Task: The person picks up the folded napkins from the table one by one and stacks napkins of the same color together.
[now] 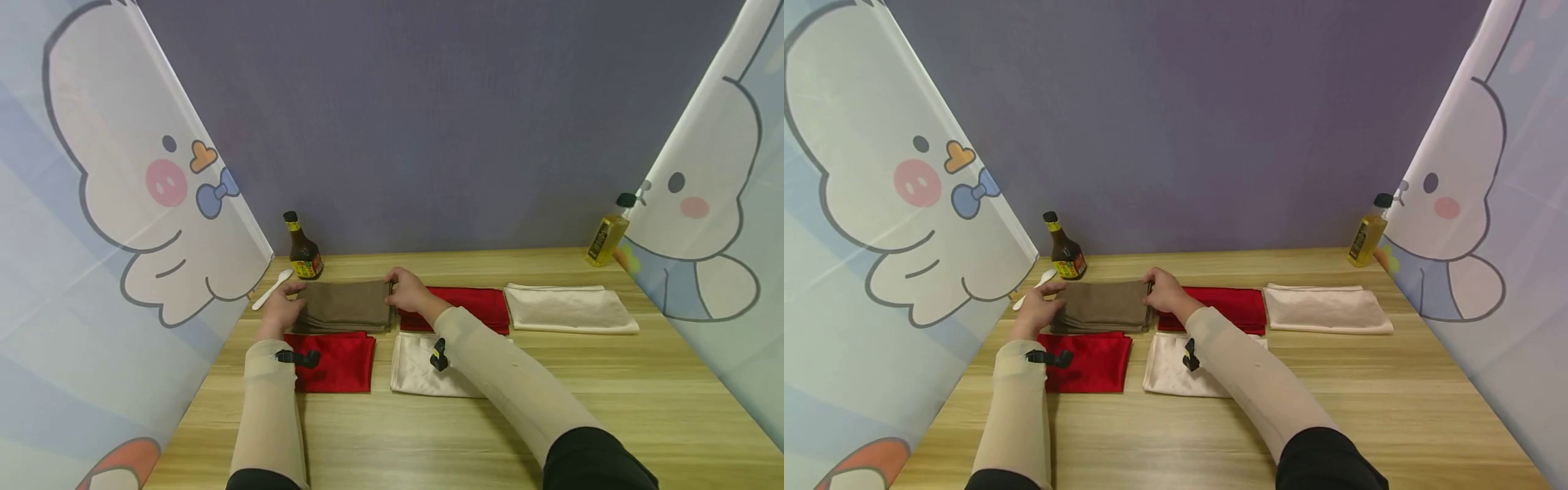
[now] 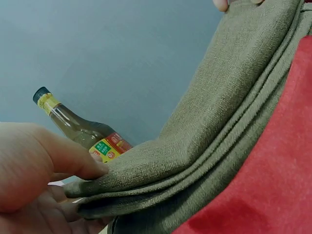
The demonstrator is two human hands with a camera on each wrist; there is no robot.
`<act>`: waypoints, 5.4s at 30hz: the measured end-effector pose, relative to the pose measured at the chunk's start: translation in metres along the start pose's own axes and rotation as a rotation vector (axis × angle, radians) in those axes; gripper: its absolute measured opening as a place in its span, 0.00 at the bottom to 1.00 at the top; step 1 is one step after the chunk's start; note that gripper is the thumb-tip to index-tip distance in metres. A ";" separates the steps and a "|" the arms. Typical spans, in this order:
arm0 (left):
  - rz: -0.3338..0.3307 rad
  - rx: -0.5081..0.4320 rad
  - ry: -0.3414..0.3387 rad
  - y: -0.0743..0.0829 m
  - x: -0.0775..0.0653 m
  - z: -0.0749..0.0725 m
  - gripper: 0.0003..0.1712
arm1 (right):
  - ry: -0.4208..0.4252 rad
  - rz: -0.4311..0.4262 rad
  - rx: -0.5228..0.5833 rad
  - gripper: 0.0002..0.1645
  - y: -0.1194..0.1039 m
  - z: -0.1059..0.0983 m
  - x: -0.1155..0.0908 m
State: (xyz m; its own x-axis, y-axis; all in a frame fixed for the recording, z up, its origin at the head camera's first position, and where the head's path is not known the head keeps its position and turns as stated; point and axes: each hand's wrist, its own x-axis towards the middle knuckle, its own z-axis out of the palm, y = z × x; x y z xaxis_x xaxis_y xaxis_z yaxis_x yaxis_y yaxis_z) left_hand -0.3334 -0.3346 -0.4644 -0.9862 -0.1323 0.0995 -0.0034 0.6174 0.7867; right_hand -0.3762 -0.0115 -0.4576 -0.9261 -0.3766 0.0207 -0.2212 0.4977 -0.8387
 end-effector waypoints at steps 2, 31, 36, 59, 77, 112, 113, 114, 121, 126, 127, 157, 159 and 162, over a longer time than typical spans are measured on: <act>0.000 0.013 -0.013 0.000 -0.001 0.001 0.26 | 0.001 0.005 -0.039 0.28 0.000 0.000 0.000; -0.030 0.140 -0.107 0.004 -0.002 0.005 0.31 | -0.037 0.053 -0.014 0.29 0.003 0.000 -0.005; -0.034 0.145 -0.100 0.002 -0.002 0.007 0.30 | -0.032 0.057 -0.015 0.29 0.003 0.002 -0.005; -0.043 0.147 -0.077 0.005 -0.003 0.009 0.29 | -0.040 0.051 -0.026 0.29 0.004 0.001 -0.007; 0.011 0.014 0.010 0.025 -0.009 0.001 0.34 | -0.069 -0.004 -0.073 0.29 0.006 -0.020 -0.018; 0.421 -0.218 -0.049 0.085 -0.078 0.070 0.22 | 0.120 -0.178 -0.102 0.27 0.041 -0.112 -0.152; 0.426 -0.213 -0.057 0.085 -0.079 0.073 0.22 | 0.125 -0.180 -0.107 0.27 0.043 -0.114 -0.155; 0.434 -0.209 -0.068 0.085 -0.081 0.076 0.23 | 0.132 -0.176 -0.110 0.27 0.044 -0.115 -0.159; 0.476 -0.209 -0.122 0.082 -0.089 0.091 0.23 | 0.163 -0.152 -0.108 0.28 0.054 -0.121 -0.182; 0.486 -0.165 -0.159 0.081 -0.092 0.100 0.23 | 0.150 -0.185 -0.123 0.28 0.068 -0.125 -0.195; 0.484 -0.161 -0.169 0.081 -0.092 0.102 0.23 | 0.146 -0.186 -0.126 0.28 0.070 -0.126 -0.197; 0.504 0.000 -0.275 0.081 -0.102 0.126 0.26 | 0.140 -0.153 -0.045 0.28 0.099 -0.142 -0.210; 0.510 0.007 -0.286 0.082 -0.104 0.126 0.27 | 0.137 -0.156 -0.039 0.28 0.099 -0.142 -0.210; 0.519 0.016 -0.298 0.082 -0.105 0.126 0.27 | 0.122 -0.156 -0.026 0.28 0.100 -0.142 -0.210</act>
State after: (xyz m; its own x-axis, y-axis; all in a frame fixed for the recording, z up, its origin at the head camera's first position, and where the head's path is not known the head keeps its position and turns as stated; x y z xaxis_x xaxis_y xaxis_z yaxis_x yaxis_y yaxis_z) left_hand -0.2511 -0.1722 -0.4875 -0.8638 0.4114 0.2910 0.4906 0.5551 0.6716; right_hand -0.2471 0.2286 -0.4687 -0.9099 -0.3541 0.2159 -0.3708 0.4613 -0.8060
